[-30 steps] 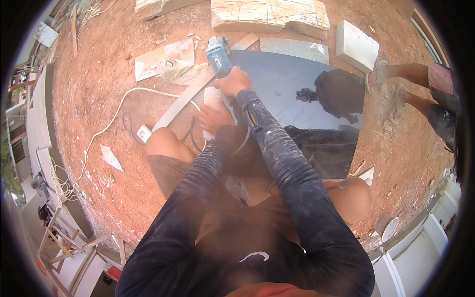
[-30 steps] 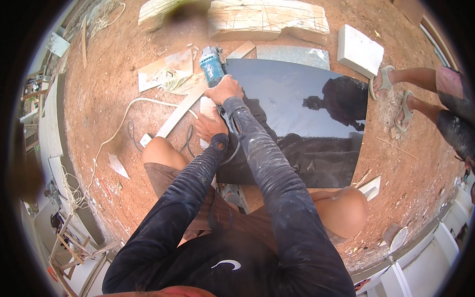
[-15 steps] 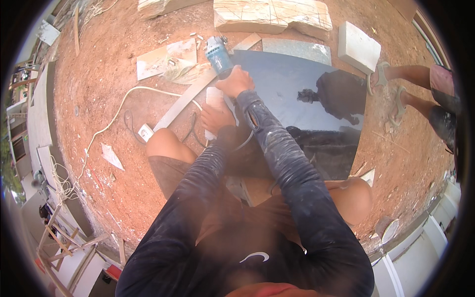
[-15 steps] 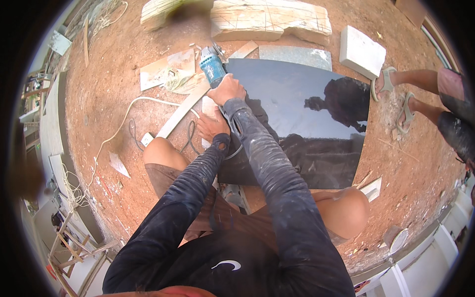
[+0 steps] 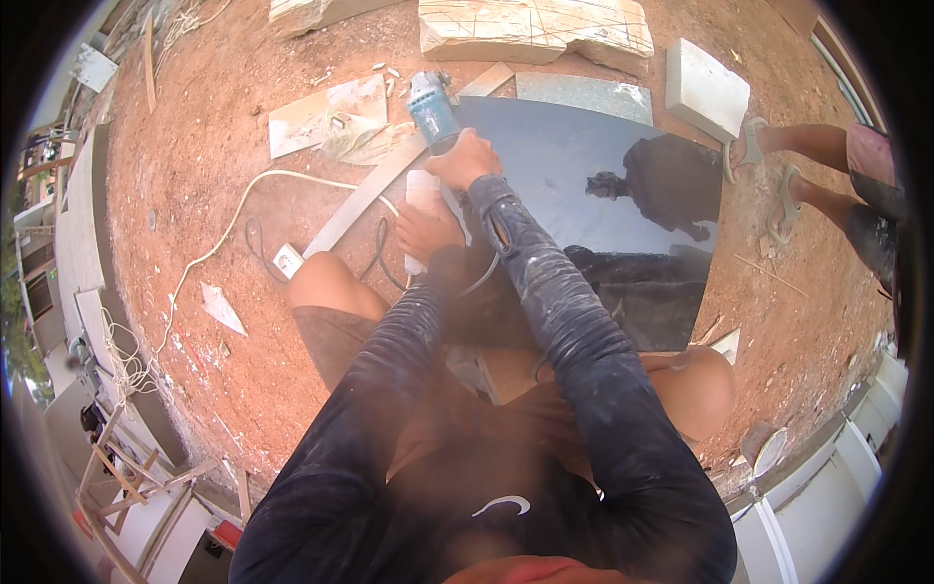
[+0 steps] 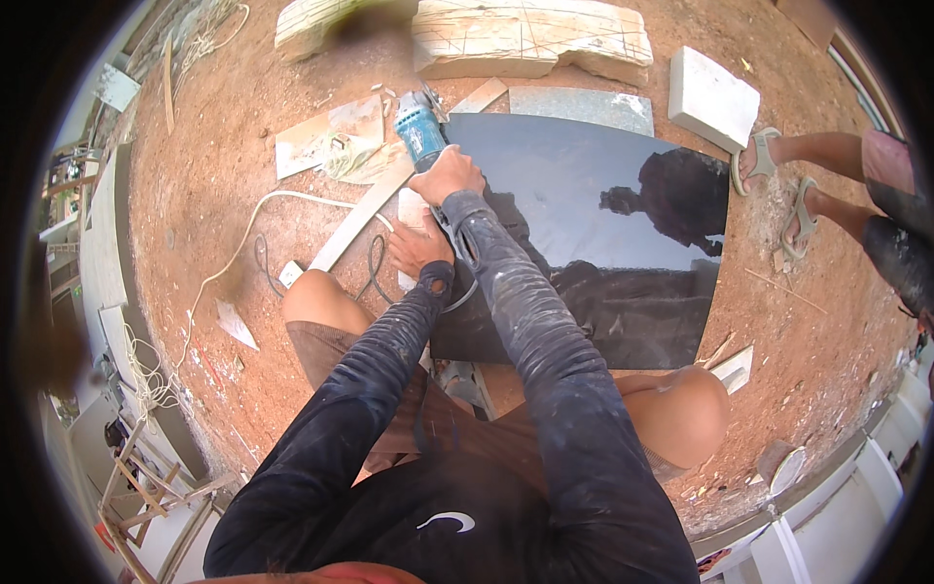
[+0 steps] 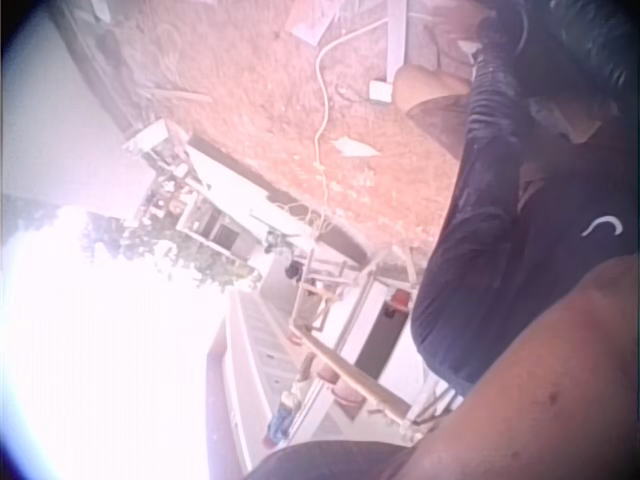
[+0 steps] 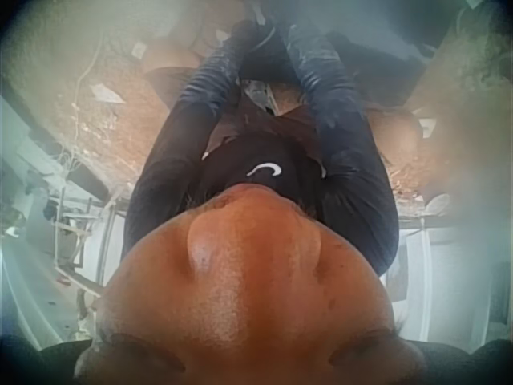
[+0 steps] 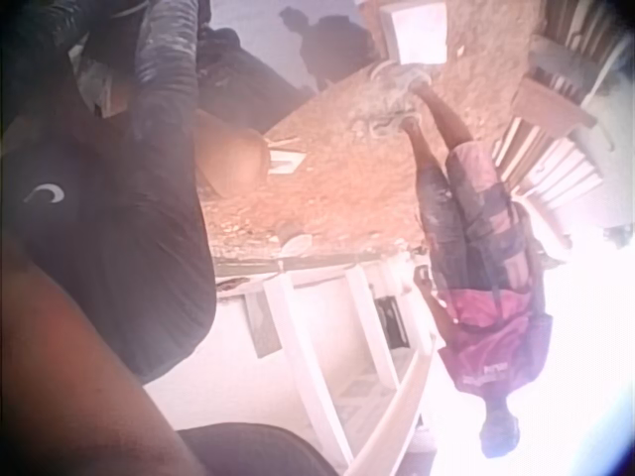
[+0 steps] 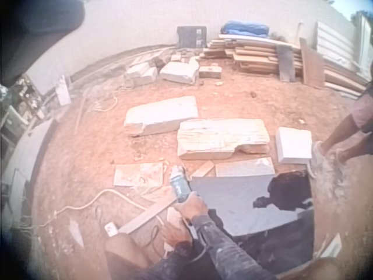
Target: The person sits on the ground and uses an angle grinder to cut a large, dark rectangular tile. They hold the tile steady with their left hand while guiding the grinder along a marked line with their right hand. The person adjusts their position slightly to continue the cut along the edge of the tile.
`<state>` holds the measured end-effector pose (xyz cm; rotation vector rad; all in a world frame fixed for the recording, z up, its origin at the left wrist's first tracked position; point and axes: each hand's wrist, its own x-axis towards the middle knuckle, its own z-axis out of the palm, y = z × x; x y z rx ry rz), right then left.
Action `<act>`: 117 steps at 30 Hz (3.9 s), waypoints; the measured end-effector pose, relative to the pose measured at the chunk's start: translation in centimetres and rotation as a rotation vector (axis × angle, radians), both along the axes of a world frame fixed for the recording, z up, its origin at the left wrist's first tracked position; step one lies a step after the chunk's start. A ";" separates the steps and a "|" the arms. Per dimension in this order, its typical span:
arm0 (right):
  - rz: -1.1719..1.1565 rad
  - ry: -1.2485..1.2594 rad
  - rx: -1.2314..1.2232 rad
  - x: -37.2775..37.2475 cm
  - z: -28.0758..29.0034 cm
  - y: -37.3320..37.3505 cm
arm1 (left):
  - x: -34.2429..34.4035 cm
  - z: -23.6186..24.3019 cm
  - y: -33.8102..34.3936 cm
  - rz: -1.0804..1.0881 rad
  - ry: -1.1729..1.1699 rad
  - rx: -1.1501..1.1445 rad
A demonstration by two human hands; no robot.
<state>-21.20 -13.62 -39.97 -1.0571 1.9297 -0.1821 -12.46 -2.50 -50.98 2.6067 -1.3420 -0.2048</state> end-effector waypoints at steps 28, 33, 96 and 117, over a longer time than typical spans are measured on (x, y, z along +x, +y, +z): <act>-0.019 -0.016 0.019 0.2 0.4 -0.3 | 0.1 -0.4 0.1 -0.011 -0.018 -0.032; -0.046 -0.015 0.011 0.5 0.4 -0.3 | 0.1 -0.2 0.0 -0.012 -0.024 -0.022; -0.164 -0.111 0.036 1.5 0.2 -1.1 | 0.4 -0.7 0.3 -0.035 -0.087 0.053; -0.193 -0.126 0.004 1.7 -0.2 -1.1 | 0.4 -1.0 0.4 -0.045 -0.122 0.010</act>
